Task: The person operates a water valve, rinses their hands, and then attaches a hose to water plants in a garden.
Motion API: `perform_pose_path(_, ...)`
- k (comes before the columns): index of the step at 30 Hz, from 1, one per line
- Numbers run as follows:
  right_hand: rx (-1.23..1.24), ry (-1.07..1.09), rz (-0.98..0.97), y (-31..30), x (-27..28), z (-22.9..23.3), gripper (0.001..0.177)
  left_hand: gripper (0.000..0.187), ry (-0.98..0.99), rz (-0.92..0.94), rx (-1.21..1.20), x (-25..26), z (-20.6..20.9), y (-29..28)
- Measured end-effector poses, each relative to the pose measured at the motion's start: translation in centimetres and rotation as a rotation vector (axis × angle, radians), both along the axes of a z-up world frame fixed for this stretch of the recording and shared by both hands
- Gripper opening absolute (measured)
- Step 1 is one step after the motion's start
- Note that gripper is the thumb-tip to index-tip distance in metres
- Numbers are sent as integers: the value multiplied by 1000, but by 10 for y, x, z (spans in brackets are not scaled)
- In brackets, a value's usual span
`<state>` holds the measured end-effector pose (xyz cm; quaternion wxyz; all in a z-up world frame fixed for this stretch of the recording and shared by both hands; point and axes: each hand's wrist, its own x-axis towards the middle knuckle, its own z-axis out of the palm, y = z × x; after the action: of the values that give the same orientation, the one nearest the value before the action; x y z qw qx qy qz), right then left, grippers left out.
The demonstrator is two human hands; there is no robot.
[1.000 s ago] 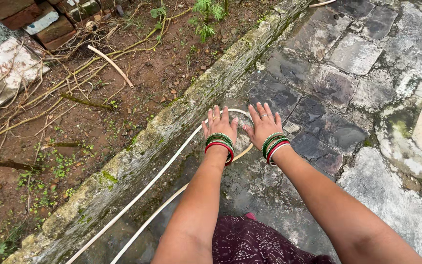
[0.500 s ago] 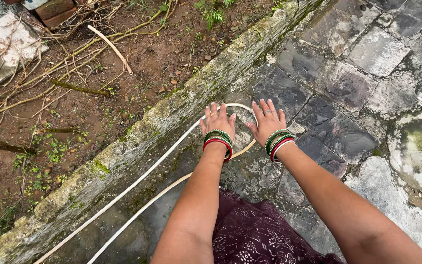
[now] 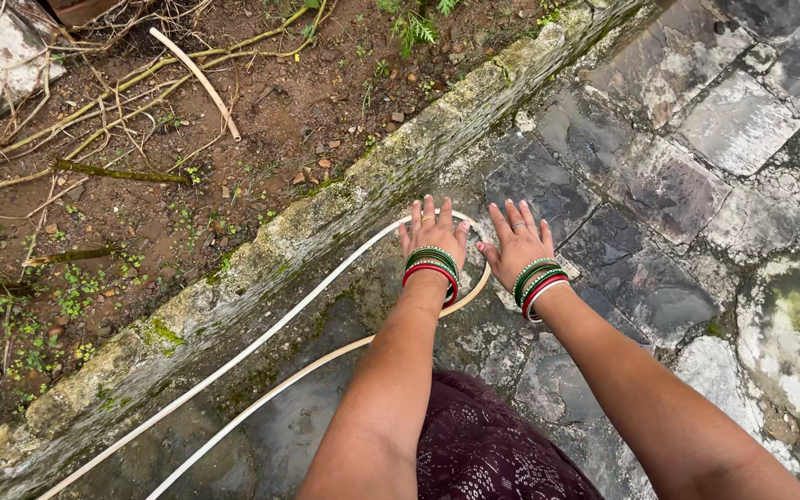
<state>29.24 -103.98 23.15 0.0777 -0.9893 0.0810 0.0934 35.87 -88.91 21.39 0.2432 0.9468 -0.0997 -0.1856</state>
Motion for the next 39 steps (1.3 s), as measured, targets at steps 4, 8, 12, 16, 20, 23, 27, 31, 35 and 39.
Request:
perform_pose_path(4,6,27,42,-4,9,-9,74,64,16,35,7,-3,-4,-5)
perform_pose_path(8,34,52,97,-9,20,-13,73,63,72,100,21,-1,-2,-6)
perform_pose_path(12,67,15,187,-17,34,-12,73,63,115,151,2,-2,-3,-6)
perform_pose_path(16,85,-40,281,-31,45,-8,75,65,-12,249,55,-6,-6,-20)
perform_pose_path(20,76,-36,337,-48,60,5,74,65,-77,294,52,-8,0,-42)
perform_pose_path(23,74,-62,367,-61,67,11,74,64,-95,328,40,-10,7,-60)
perform_pose_path(27,45,-58,393,-75,68,8,73,63,-134,367,16,-22,10,-75)
perform_pose_path(31,52,-44,407,-76,65,-5,75,65,-78,372,27,-32,9,-77)
perform_pose_path(35,53,-16,414,-71,53,-22,74,65,-29,380,36,-42,0,-74)
perform_pose_path(39,44,26,403,-73,42,-34,72,60,21,371,38,-46,-15,-74)
